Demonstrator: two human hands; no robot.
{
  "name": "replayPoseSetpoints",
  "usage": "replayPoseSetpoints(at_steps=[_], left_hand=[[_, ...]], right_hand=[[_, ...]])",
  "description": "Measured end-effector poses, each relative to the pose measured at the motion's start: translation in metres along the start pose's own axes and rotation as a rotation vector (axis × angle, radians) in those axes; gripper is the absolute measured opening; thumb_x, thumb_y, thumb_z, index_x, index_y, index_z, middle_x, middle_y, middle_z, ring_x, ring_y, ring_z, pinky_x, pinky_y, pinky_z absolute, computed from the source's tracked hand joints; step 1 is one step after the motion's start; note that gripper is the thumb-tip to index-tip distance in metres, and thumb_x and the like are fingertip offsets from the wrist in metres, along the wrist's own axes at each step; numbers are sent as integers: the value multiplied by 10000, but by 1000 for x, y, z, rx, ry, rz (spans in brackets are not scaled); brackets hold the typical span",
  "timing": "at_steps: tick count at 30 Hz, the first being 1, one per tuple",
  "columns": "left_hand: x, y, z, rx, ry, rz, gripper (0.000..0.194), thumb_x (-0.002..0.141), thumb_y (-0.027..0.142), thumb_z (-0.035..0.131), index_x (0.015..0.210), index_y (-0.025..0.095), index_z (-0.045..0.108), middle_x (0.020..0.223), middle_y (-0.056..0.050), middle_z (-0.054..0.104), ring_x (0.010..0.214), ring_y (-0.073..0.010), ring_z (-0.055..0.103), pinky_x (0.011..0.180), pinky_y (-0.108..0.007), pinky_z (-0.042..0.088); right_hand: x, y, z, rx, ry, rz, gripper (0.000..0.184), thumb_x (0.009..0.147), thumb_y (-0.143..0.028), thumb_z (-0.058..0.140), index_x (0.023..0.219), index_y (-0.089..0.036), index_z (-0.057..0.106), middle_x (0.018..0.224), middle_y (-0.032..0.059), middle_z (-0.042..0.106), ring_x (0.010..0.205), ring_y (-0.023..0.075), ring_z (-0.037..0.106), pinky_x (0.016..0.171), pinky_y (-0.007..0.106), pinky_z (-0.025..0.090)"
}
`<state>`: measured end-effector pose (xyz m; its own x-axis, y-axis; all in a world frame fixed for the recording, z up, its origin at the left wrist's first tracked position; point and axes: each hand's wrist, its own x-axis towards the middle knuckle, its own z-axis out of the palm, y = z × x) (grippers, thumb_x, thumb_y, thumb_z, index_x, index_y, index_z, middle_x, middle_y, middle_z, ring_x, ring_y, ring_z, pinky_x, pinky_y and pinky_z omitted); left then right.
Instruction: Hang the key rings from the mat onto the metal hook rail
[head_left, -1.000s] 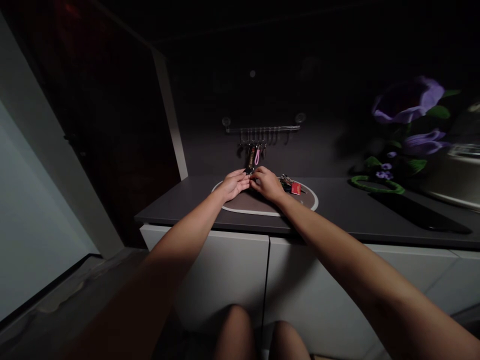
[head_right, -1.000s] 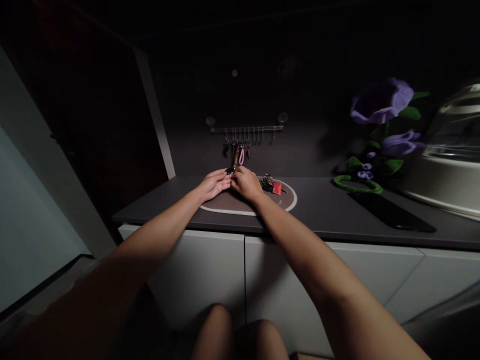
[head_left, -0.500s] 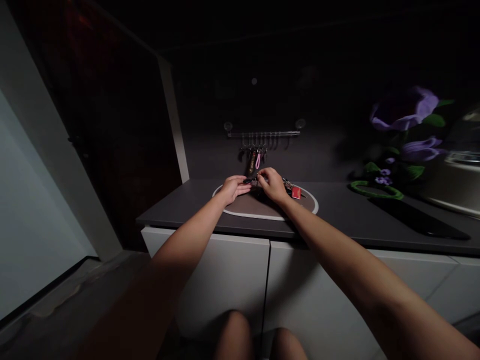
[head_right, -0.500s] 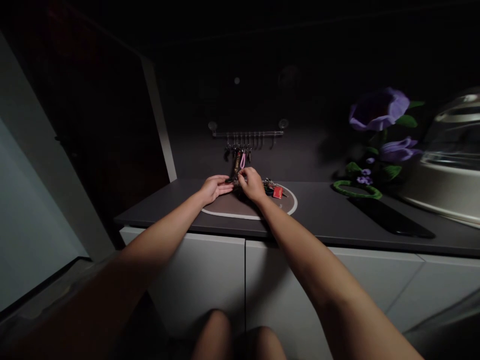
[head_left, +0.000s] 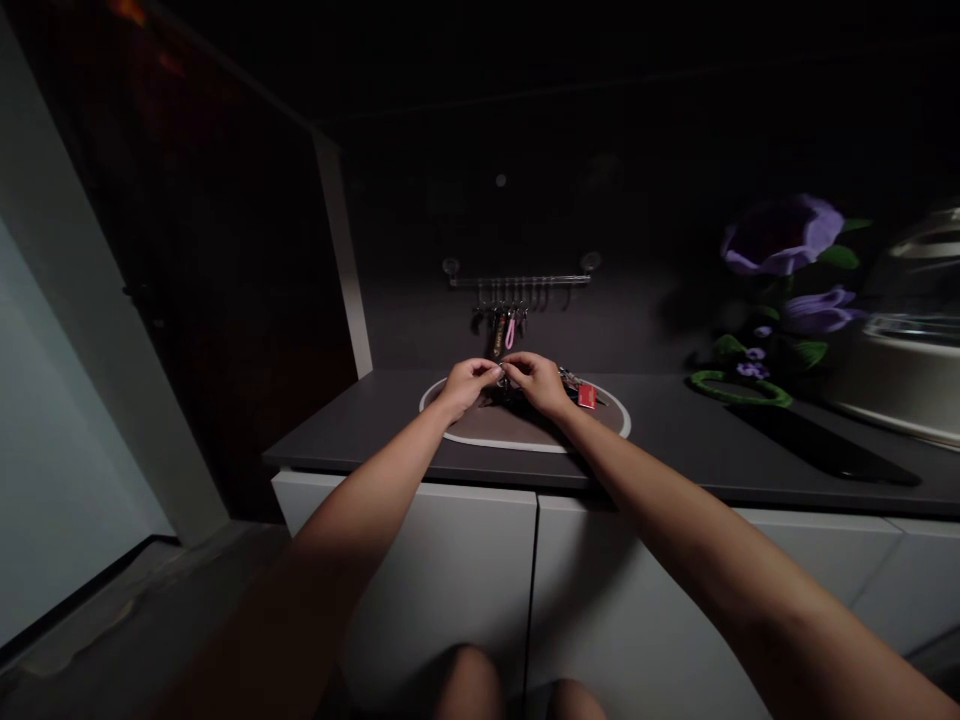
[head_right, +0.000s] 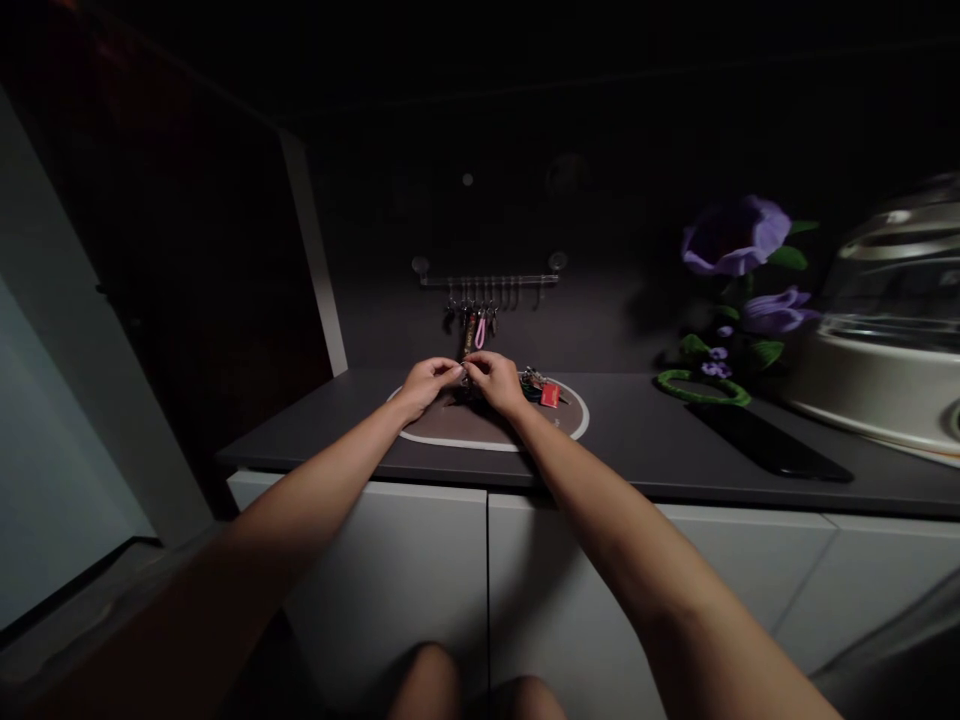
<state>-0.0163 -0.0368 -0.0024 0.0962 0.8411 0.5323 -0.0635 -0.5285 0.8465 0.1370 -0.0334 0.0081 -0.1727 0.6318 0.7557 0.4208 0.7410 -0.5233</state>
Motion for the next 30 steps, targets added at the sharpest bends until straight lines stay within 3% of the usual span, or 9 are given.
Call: replayPoseSetpoints(at_steps=[3,12,18,24,30], left_hand=[[1,0,-1,-22,27,-9,261,615,351,707,752,138,646,703,-11,625,670,-110,536,705,-251,420],[-1,2,3,-126,80,-30,311,579,379,729,742,134,630,664,0,606,625,-92,518,641,-228,410],[0,4,5,-85,128,-20,318,582,379,724,765,142,617,713,-17,621,670,-107,538,681,-240,421],[1,-2,6,120,168,32,227,644,355,671,713,148,607,690,-30,618,673,-132,539,677,-257,417],[-1,-9,7,541,136,163,133,747,237,540,668,151,606,677,-29,591,664,-133,506,658,-257,374]], right_hand=[[0,-2,1,130,-4,74,290,700,-362,605,890,-147,641,830,51,662,752,142,589,727,274,445],[-3,-11,3,534,-60,347,317,550,-406,705,706,-142,623,651,-15,603,595,90,515,628,241,414],[1,-9,6,485,12,278,317,564,-435,686,689,-154,609,663,-20,586,623,86,500,649,234,405],[19,-1,-3,481,103,283,401,579,-548,632,696,-174,547,598,-34,522,537,76,437,534,215,376],[54,15,-18,392,252,275,479,589,-611,587,723,-153,544,542,-38,499,517,83,439,505,210,368]])
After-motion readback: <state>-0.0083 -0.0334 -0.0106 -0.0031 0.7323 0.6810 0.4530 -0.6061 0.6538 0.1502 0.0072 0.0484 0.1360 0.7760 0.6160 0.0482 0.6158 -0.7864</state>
